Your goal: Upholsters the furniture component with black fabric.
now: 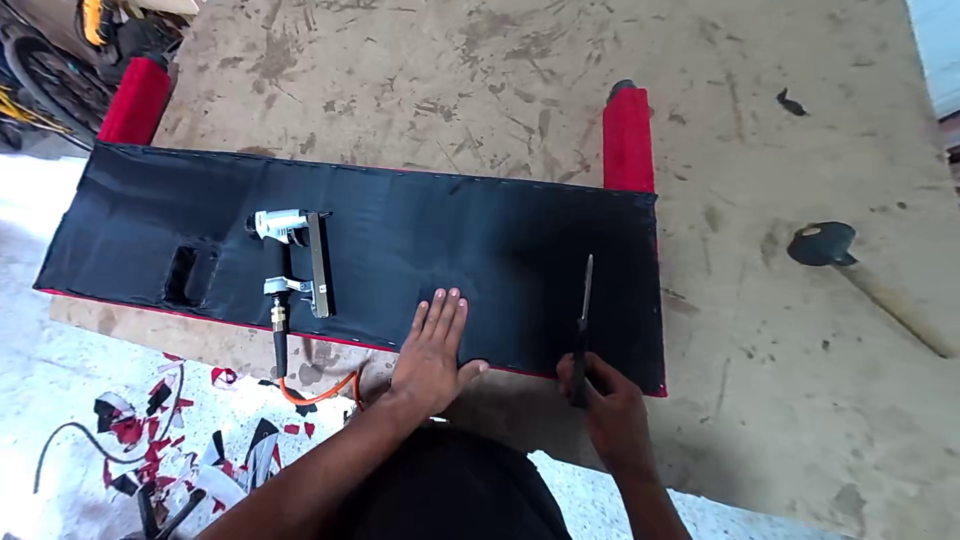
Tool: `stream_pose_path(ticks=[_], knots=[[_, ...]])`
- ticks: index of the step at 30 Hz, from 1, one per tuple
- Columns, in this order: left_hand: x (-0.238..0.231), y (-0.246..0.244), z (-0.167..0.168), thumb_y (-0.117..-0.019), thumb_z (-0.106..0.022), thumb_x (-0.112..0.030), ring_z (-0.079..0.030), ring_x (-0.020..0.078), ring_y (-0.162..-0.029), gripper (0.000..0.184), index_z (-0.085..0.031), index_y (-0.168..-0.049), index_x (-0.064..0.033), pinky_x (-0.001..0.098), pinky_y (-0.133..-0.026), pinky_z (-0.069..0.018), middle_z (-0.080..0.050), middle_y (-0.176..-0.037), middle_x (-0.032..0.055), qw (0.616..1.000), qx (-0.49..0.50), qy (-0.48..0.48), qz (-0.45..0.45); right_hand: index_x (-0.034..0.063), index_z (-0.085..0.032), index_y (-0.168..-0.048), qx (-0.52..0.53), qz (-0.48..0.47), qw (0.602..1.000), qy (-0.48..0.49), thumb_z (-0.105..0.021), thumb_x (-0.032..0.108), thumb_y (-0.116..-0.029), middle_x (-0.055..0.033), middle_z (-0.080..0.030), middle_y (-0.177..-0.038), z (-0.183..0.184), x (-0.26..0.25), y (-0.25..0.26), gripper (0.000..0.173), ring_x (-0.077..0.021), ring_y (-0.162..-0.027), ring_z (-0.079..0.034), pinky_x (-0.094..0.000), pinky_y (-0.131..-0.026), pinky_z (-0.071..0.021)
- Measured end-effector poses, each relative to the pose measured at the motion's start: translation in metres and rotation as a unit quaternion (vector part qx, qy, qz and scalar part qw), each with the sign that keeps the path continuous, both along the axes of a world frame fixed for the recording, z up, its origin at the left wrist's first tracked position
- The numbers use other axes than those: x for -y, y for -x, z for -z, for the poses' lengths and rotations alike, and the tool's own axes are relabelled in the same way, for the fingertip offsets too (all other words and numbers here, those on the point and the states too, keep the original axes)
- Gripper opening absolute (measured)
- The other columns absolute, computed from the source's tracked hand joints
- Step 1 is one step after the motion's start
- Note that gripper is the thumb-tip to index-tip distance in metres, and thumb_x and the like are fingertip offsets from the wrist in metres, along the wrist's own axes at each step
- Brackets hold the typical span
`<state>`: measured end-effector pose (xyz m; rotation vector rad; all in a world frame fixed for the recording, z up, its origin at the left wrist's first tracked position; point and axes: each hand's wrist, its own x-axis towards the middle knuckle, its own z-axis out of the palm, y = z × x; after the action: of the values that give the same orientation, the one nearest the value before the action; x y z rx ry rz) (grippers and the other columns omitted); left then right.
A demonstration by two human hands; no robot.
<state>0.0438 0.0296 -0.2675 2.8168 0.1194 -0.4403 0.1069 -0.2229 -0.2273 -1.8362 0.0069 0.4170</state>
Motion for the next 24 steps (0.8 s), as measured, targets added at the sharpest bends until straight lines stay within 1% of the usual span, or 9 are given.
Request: stream_pose_path(ticks=[3, 5, 7, 9, 11, 15, 18, 22, 24], knots=[[-0.002, 0.001, -0.001, -0.0949, -0.019, -0.082, 0.007, 0.0227, -0.160, 0.102, -0.008, -0.166, -0.0105, 0.0511, -0.131, -0.0011, 0.000, -0.174, 0.0052, 0.999, -0.034, -0.012, 0.010, 0.0058, -0.073, -0.100, -0.076, -0.082, 0.993, -0.042, -0.068, 0.036, -0.0970, -0.0055, -0.069, -0.083, -0.010, 0.003, 0.007, 0.031, -0.0176, -0.068, -0.065, -0.0339, -0.061, -0.0577], [-0.011, 0.000, -0.004, -0.0957, -0.022, -0.081, 0.009, 0.0208, -0.160, 0.101, -0.008, -0.166, -0.0105, 0.0491, -0.131, -0.0012, 0.002, -0.174, 0.0041, 0.999, -0.028, -0.009, 0.027, 0.0070, -0.073, -0.107, -0.160, -0.161, 0.972, -0.067, -0.066, 0.043, -0.0980, -0.0055, -0.069, -0.088, -0.020, -0.003, 0.012, 0.038, -0.0171, -0.070, -0.066, -0.0342, -0.061, -0.0583], [-0.021, 0.013, -0.011, -0.0978, -0.030, -0.077, 0.007, 0.0205, -0.160, 0.097, -0.011, -0.166, -0.0113, 0.0493, -0.131, -0.0030, 0.000, -0.175, 0.0045, 0.998, -0.023, 0.020, 0.056, 0.0091, -0.072, -0.109, -0.239, -0.209, 0.946, -0.070, -0.067, 0.050, -0.0956, -0.0057, -0.070, -0.093, -0.036, -0.006, 0.023, 0.044, -0.0168, -0.073, -0.066, -0.0348, -0.062, -0.0586], [-0.033, 0.037, -0.020, -0.0988, -0.041, -0.070, -0.004, 0.0246, -0.160, 0.089, -0.021, -0.165, -0.0144, 0.0567, -0.129, -0.0091, -0.011, -0.174, 0.0070, 0.995, -0.021, 0.065, 0.076, 0.0095, -0.073, -0.102, -0.297, -0.222, 0.928, -0.041, -0.072, 0.054, -0.0903, -0.0053, -0.071, -0.088, -0.048, -0.009, 0.027, 0.046, -0.0160, -0.069, -0.067, -0.0342, -0.061, -0.0589], [-0.043, 0.055, -0.024, -0.0992, -0.053, -0.055, -0.013, 0.0271, -0.159, 0.079, -0.025, -0.164, -0.0190, 0.0615, -0.126, -0.0130, -0.020, -0.172, 0.0066, 0.992, -0.039, 0.093, 0.078, 0.0076, -0.072, -0.095, -0.355, -0.227, 0.907, -0.014, -0.075, 0.055, -0.0870, -0.0060, -0.071, -0.080, -0.057, -0.015, 0.028, 0.048, -0.0163, -0.063, -0.067, -0.0334, -0.056, -0.0584], [-0.039, 0.060, -0.011, -0.0988, -0.053, -0.024, -0.024, 0.0242, -0.157, 0.062, -0.039, -0.159, -0.0204, 0.0614, -0.124, -0.0228, -0.031, -0.168, 0.0020, 0.995, 0.014, 0.087, 0.051, 0.0096, -0.070, -0.091, -0.449, -0.287, 0.846, 0.020, -0.064, 0.069, -0.0885, -0.0054, -0.069, -0.077, -0.061, -0.027, 0.019, 0.060, -0.0154, -0.058, -0.065, -0.0317, -0.051, -0.0552], [-0.045, 0.061, -0.004, -0.0954, -0.056, -0.016, -0.024, 0.0241, -0.157, 0.065, -0.041, -0.158, -0.0206, 0.0621, -0.124, -0.0234, -0.032, -0.168, 0.0013, 0.989, 0.035, 0.137, 0.031, 0.0120, -0.070, -0.087, -0.491, -0.294, 0.819, 0.036, -0.058, 0.081, -0.0845, -0.0051, -0.069, -0.077, -0.067, -0.048, 0.010, 0.070, -0.0143, -0.056, -0.063, -0.0302, -0.047, -0.0534], [-0.051, 0.067, 0.003, -0.0952, -0.057, -0.014, -0.029, 0.0246, -0.155, 0.066, -0.040, -0.159, -0.0188, 0.0607, -0.122, -0.0293, -0.035, -0.167, 0.0020, 0.984, 0.070, 0.160, 0.020, 0.0120, -0.070, -0.083, -0.512, -0.276, 0.809, 0.090, -0.056, 0.082, -0.0842, -0.0057, -0.069, -0.077, -0.079, -0.074, -0.001, 0.072, -0.0148, -0.056, -0.063, -0.0308, -0.048, -0.0541], [-0.053, 0.069, 0.008, -0.0955, -0.056, -0.012, -0.028, 0.0228, -0.155, 0.066, -0.039, -0.159, -0.0193, 0.0585, -0.122, -0.0285, -0.034, -0.167, 0.0007, 0.983, 0.082, 0.164, 0.016, 0.0125, -0.070, -0.081, -0.521, -0.257, 0.803, 0.131, -0.057, 0.082, -0.0839, -0.0051, -0.069, -0.076, -0.088, -0.086, -0.006, 0.070, -0.0141, -0.055, -0.063, -0.0301, -0.047, -0.0531]])
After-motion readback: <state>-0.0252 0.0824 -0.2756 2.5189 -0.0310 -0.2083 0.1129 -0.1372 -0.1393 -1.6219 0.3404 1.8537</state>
